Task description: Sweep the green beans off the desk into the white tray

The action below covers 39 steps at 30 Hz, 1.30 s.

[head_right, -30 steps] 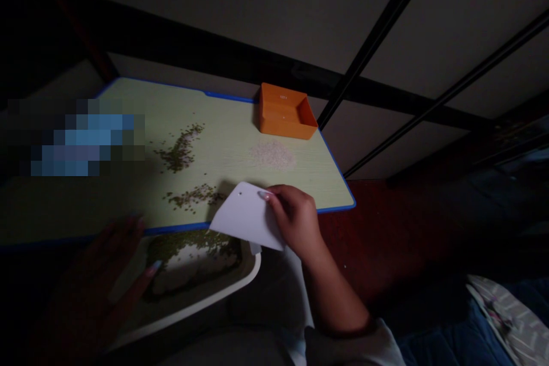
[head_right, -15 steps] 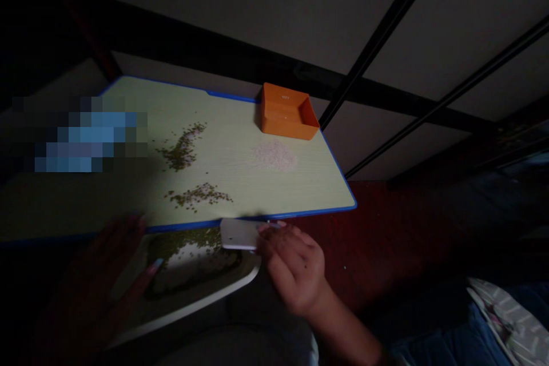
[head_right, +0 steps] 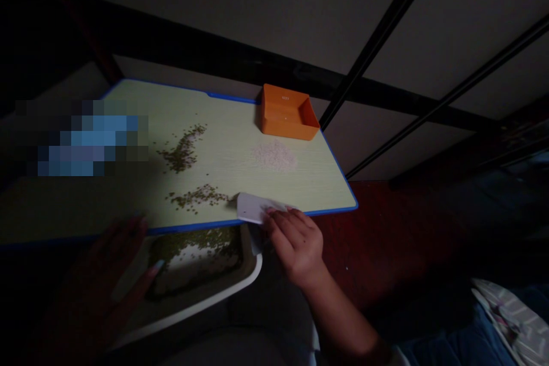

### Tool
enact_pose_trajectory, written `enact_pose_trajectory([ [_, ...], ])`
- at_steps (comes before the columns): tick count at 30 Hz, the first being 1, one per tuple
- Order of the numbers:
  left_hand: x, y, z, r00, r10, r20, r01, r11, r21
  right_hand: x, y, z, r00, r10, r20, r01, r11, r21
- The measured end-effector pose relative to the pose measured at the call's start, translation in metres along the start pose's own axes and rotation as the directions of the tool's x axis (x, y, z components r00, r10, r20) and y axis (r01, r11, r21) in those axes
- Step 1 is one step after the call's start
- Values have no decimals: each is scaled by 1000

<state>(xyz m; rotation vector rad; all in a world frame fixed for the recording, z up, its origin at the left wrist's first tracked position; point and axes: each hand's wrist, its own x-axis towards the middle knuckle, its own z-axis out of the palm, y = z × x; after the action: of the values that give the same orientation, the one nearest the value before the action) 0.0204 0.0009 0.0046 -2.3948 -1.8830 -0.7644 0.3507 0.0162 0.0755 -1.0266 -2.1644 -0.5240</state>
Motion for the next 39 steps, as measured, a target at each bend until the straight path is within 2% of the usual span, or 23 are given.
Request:
enact_pose_trajectory([
  [7, -2, 0, -1, 1000, 5, -9, -5, 1000, 4, 18, 25, 28, 999, 23, -48, -25, 999, -40],
  [10, -1, 0, -1, 1000, 15, -13, -15, 1000, 3, 21, 30, 33, 997, 33, -66, -36, 998, -44],
  [18, -1, 0, 2, 1000, 7, -20, -7, 1000, -11, 6, 13, 11, 989, -43, -140, 43, 999, -6],
  [21, -2, -1, 1, 1000, 0, -10, 0, 1000, -24, 1, 7, 5, 992, -52, -118, 55, 998, 24],
  [29, -2, -3, 2, 1000, 9, -1, -9, 1000, -19, 5, 5, 8, 990, -94, -101, 101, 993, 66],
  [39, -2, -2, 2, 1000, 0, -10, -1, 1000, -31, -1, 1, 0, 993, -94, -73, 98, 994, 43],
])
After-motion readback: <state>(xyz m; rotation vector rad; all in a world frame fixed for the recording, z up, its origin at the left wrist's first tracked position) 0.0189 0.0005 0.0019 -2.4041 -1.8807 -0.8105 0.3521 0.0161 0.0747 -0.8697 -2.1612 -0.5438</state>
